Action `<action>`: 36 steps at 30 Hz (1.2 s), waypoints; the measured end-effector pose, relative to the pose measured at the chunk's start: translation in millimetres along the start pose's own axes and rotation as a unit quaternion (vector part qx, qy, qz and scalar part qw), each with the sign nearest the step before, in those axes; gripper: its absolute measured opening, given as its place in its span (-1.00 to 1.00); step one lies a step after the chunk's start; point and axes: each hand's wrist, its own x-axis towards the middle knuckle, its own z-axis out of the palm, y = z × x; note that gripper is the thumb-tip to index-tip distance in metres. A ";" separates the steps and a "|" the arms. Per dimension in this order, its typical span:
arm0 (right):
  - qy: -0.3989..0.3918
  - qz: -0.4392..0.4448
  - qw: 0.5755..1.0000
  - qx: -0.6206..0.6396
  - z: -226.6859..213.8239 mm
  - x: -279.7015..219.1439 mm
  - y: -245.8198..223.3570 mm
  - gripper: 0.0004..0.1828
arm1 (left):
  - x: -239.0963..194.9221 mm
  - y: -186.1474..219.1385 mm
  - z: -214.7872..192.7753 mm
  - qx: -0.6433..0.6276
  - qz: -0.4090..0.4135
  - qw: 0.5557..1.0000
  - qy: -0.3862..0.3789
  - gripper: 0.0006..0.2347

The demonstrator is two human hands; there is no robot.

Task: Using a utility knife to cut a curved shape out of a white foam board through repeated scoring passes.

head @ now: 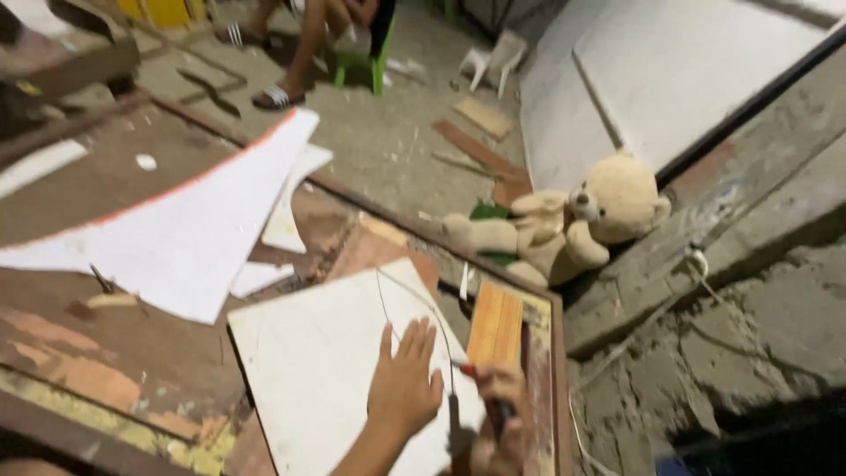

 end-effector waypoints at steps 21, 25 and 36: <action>-0.270 0.507 0.779 -0.251 -30.7 58.5 -91.8 -0.44 | -1.2 -4.1 4.2 -0.030 0.004 0.999 0.036 -0.42; -0.288 0.573 0.720 -0.265 -29.7 84.9 -129.2 -0.42 | 4.0 -1.8 -19.9 -0.025 -0.012 0.998 -0.064 -0.43; -0.250 0.495 0.794 -0.250 -18.8 37.7 -106.7 -0.47 | -8.2 -2.7 -10.4 -0.016 0.018 1.000 -0.008 -0.44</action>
